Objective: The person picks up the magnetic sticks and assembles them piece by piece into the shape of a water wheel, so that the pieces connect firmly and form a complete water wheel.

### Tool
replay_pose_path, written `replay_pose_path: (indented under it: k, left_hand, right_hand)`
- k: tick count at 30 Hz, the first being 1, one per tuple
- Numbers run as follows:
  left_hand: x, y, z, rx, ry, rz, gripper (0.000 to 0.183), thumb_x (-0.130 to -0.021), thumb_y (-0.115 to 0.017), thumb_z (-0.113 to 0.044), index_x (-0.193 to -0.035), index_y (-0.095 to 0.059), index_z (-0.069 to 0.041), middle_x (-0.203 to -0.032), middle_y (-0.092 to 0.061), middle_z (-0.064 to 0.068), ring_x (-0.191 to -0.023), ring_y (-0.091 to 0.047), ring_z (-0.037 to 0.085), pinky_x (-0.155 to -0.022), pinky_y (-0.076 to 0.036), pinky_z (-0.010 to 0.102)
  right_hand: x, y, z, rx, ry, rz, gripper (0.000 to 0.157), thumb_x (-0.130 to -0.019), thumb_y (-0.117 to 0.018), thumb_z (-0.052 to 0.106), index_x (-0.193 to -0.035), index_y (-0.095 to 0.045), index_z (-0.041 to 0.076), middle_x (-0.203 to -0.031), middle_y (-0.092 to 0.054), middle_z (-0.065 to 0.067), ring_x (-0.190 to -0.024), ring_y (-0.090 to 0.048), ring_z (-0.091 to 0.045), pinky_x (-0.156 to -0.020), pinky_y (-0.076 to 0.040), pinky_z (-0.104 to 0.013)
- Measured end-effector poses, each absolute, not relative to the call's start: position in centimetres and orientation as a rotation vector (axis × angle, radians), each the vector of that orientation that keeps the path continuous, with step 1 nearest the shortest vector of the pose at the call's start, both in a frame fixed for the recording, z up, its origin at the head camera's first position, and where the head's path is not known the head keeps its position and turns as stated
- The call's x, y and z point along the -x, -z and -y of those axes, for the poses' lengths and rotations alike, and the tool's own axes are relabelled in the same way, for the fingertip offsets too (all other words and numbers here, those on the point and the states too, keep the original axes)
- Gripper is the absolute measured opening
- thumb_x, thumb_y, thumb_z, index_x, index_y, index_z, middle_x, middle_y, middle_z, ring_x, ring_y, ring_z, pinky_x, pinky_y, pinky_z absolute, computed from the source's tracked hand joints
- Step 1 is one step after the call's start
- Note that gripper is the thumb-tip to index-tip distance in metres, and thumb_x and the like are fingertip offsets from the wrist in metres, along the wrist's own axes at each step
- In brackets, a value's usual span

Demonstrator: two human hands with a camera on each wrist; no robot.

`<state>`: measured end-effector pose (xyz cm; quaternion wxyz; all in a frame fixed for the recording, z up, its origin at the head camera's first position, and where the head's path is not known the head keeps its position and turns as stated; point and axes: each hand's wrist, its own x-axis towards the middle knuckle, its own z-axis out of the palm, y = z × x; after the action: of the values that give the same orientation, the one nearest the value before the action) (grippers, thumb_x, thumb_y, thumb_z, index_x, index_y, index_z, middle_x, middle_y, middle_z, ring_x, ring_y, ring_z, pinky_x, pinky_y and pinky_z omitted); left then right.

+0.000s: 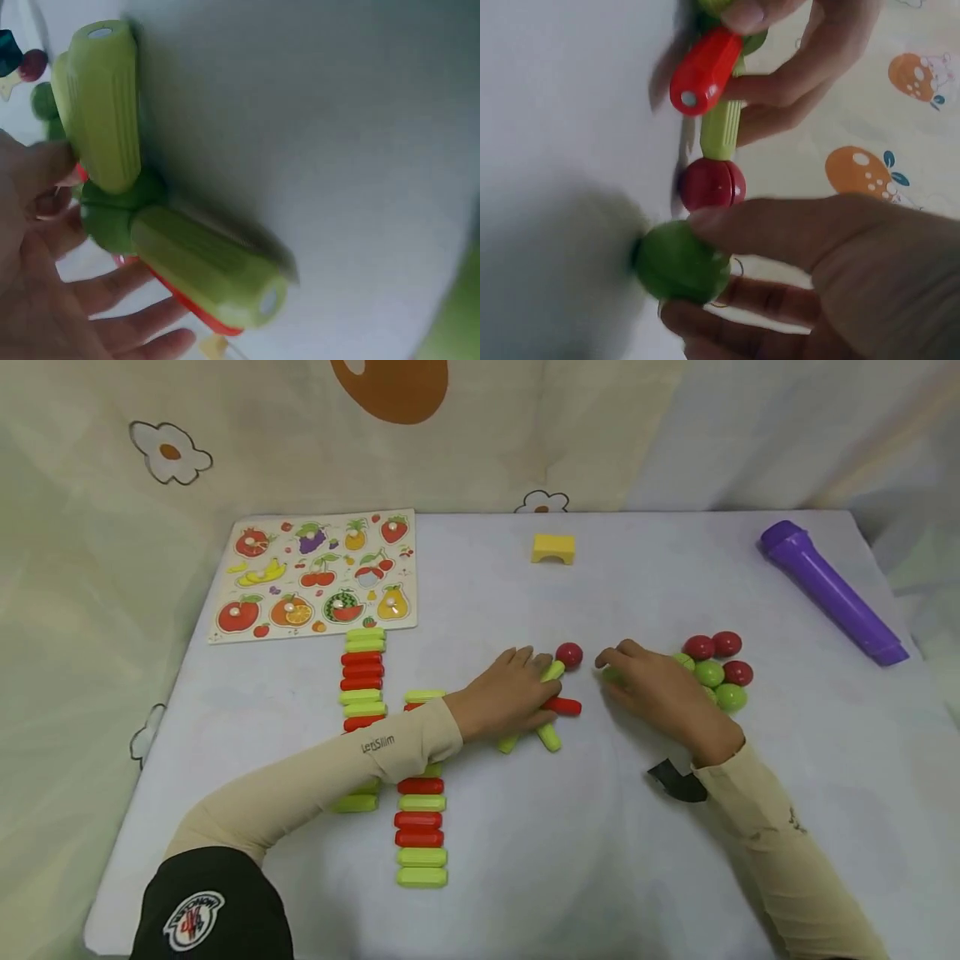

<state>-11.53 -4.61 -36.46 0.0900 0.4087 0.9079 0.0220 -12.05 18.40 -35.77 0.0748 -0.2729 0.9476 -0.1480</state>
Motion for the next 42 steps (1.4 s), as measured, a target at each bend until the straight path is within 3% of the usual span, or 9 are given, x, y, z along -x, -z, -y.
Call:
replay_pose_path:
  k: [5,16,20,24,28,34,39,42]
  left_hand:
    - [11.7,36.3,4.6,-1.186,-0.043,-2.731,0.022,-0.094,-0.056,-0.037,-0.102,-0.066,-0.019,-0.115,-0.059,0.007,-0.105,-0.052,0.025,-0.095,-0.04,0.041]
    - [12.3,36.3,5.1,-1.109,-0.069,-2.735,0.027,-0.094,-0.057,-0.039,-0.108,-0.065,-0.017,-0.113,-0.06,0.006,-0.11,-0.053,0.025,-0.101,-0.038,0.041]
    - [12.3,36.4,5.0,-1.111,-0.073,-2.726,0.03,-0.095,-0.057,-0.038,-0.113,-0.065,-0.015,-0.116,-0.059,0.007,-0.11,-0.053,0.025,-0.101,-0.039,0.041]
    - [12.3,36.0,5.4,-1.102,-0.14,-2.708,0.033,-0.095,-0.056,-0.039,-0.119,-0.062,-0.017,-0.132,-0.054,0.011,-0.123,-0.048,0.03,-0.106,-0.035,0.043]
    - [12.4,35.3,6.3,-1.149,-0.211,-2.668,0.036,-0.095,-0.058,-0.037,-0.126,-0.058,-0.02,-0.147,-0.041,0.013,-0.136,-0.036,0.033,-0.111,-0.029,0.045]
    - [11.9,35.0,6.9,-1.26,-0.229,-2.578,0.031,-0.088,-0.069,-0.028,-0.118,-0.063,-0.025,-0.15,-0.037,0.011,-0.138,-0.033,0.034,-0.11,-0.032,0.045]
    - [11.4,35.9,6.6,-1.313,-0.179,-2.583,0.027,-0.088,-0.068,-0.024,-0.115,-0.067,-0.024,-0.148,-0.039,0.013,-0.134,-0.036,0.036,-0.11,-0.032,0.044]
    - [11.3,36.3,6.4,-1.359,-0.15,-2.626,0.025,-0.09,-0.066,-0.023,-0.115,-0.068,-0.022,-0.146,-0.043,0.013,-0.132,-0.039,0.035,-0.108,-0.034,0.043]
  right_hand:
    - [11.6,36.0,-18.2,0.826,0.583,-2.736,0.026,-0.084,-0.069,0.006,-0.109,-0.064,0.004,-0.109,-0.058,-0.012,-0.082,-0.06,-0.023,-0.075,-0.054,-0.041]
    - [11.3,37.1,-17.5,0.897,0.823,-2.584,0.036,-0.082,-0.074,0.004,-0.115,-0.06,0.008,-0.104,-0.055,-0.004,-0.078,-0.055,-0.015,-0.071,-0.05,-0.032]
    - [11.2,37.3,-17.5,0.926,0.804,-2.624,0.042,-0.081,-0.075,0.008,-0.12,-0.059,0.009,-0.106,-0.056,-0.004,-0.078,-0.056,-0.014,-0.07,-0.05,-0.032]
    - [11.3,36.5,-18.2,0.844,0.678,-2.751,0.044,-0.084,-0.074,0.019,-0.124,-0.058,0.009,-0.111,-0.057,-0.007,-0.076,-0.057,-0.016,-0.067,-0.051,-0.032]
    - [11.4,34.6,-19.7,0.691,0.466,-2.858,0.036,-0.086,-0.071,0.025,-0.117,-0.062,0.007,-0.106,-0.06,-0.012,-0.074,-0.059,-0.02,-0.061,-0.051,-0.035]
    - [10.1,33.1,-21.3,0.612,0.229,-2.883,0.034,-0.084,-0.071,0.023,-0.109,-0.061,0.001,-0.097,-0.057,-0.018,-0.065,-0.051,-0.023,-0.046,-0.042,-0.033]
    - [9.6,33.8,-21.3,0.571,0.175,-2.848,0.029,-0.085,-0.068,0.015,-0.109,-0.058,0.001,-0.091,-0.053,-0.018,-0.065,-0.047,-0.025,-0.045,-0.038,-0.033]
    - [9.7,34.5,-21.0,0.633,0.239,-2.845,0.024,-0.085,-0.065,0.007,-0.107,-0.059,0.001,-0.089,-0.054,-0.016,-0.065,-0.049,-0.024,-0.049,-0.042,-0.035]
